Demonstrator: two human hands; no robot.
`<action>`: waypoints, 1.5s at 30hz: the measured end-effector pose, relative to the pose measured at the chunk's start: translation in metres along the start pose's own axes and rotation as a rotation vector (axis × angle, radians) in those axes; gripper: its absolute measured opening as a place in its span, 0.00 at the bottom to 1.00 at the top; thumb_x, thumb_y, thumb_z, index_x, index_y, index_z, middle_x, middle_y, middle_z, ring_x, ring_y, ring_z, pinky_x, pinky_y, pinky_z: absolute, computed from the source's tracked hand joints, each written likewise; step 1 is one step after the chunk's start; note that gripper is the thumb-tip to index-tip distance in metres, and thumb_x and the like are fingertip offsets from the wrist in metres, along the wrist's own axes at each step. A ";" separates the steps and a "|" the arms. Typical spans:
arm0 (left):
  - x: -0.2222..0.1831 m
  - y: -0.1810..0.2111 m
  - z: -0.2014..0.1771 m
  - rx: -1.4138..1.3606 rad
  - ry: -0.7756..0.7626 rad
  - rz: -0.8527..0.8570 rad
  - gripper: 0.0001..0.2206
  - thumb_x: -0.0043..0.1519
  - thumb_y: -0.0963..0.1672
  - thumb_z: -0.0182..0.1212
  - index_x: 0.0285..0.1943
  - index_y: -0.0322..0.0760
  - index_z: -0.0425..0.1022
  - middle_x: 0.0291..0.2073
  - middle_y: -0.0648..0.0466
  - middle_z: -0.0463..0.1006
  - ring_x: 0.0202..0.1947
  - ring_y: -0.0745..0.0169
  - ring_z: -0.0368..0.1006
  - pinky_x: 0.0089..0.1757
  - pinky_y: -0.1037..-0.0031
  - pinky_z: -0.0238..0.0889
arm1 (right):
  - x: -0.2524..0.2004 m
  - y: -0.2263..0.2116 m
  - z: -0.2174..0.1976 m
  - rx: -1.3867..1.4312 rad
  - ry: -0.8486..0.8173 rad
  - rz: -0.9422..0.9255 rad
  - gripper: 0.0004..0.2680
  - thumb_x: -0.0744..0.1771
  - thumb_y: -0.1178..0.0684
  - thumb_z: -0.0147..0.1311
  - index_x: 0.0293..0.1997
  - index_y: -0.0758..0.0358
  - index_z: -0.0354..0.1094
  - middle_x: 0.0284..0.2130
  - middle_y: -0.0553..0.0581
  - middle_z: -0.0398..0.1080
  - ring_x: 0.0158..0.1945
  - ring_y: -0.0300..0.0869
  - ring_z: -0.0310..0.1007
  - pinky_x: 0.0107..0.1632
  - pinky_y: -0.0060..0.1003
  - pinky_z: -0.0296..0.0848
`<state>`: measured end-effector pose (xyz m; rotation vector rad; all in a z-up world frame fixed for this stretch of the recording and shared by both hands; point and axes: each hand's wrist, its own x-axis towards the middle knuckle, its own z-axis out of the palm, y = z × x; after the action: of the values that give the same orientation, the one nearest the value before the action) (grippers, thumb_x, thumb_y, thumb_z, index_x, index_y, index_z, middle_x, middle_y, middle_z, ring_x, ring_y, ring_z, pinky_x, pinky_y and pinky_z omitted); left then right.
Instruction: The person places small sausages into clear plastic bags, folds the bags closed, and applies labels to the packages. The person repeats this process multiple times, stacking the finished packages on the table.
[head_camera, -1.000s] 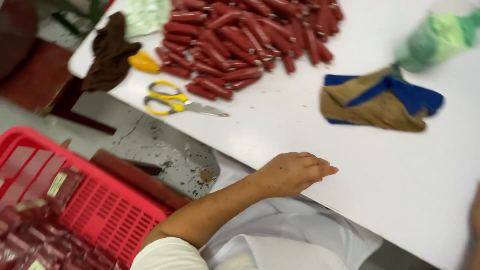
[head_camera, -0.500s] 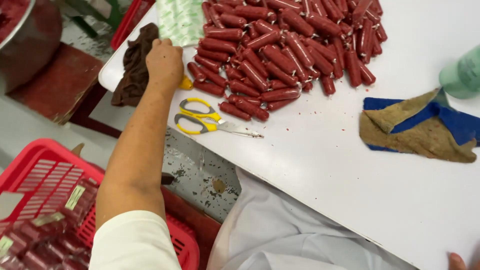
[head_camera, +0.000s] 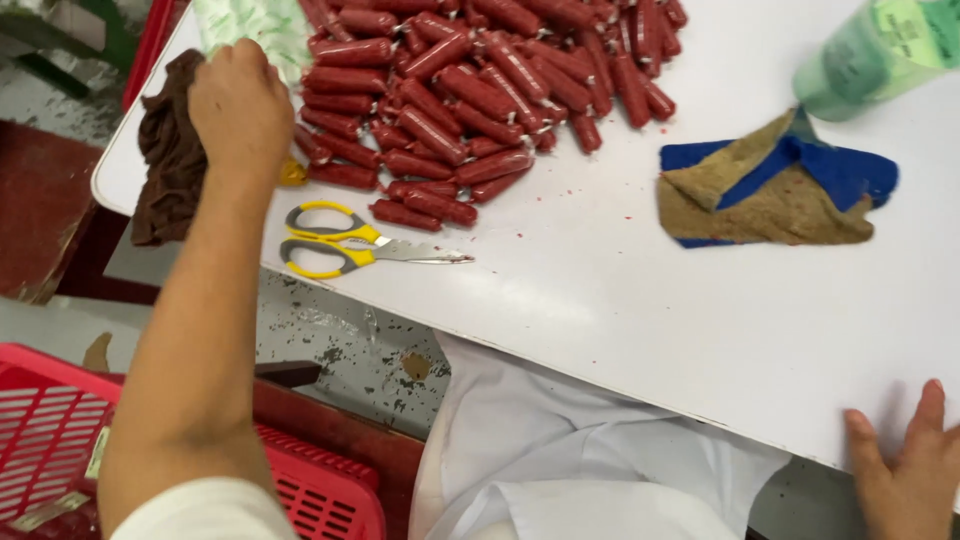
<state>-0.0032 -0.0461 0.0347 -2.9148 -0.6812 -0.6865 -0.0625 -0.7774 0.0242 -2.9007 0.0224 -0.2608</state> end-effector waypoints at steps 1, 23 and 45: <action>-0.011 0.035 -0.030 -0.093 -0.033 -0.071 0.07 0.69 0.43 0.47 0.41 0.35 0.67 0.30 0.37 0.77 0.28 0.23 0.74 0.29 0.38 0.62 | 0.000 -0.034 -0.020 0.329 -0.165 0.283 0.32 0.66 0.50 0.53 0.81 0.63 0.41 0.75 0.65 0.28 0.78 0.55 0.31 0.67 0.59 0.53; -0.054 0.506 -0.012 -0.230 -0.558 0.874 0.35 0.59 0.68 0.47 0.76 0.76 0.53 0.77 0.55 0.40 0.74 0.30 0.30 0.63 0.28 0.28 | -0.055 -0.057 -0.047 0.847 -0.488 0.026 0.32 0.56 0.59 0.67 0.70 0.53 0.62 0.27 0.56 0.79 0.37 0.40 0.78 0.58 0.34 0.68; -0.256 0.221 -0.102 -0.020 -0.368 0.272 0.23 0.60 0.42 0.46 0.67 0.40 0.67 0.52 0.38 0.70 0.49 0.35 0.67 0.43 0.49 0.66 | -0.077 -0.043 -0.074 1.028 -0.372 0.040 0.28 0.60 0.62 0.61 0.70 0.65 0.61 0.33 0.56 0.71 0.43 0.41 0.73 0.61 0.35 0.68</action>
<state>-0.1534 -0.3653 0.0206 -3.0958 -0.2865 -0.1311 -0.1514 -0.7499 0.0919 -1.8776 -0.0891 0.2279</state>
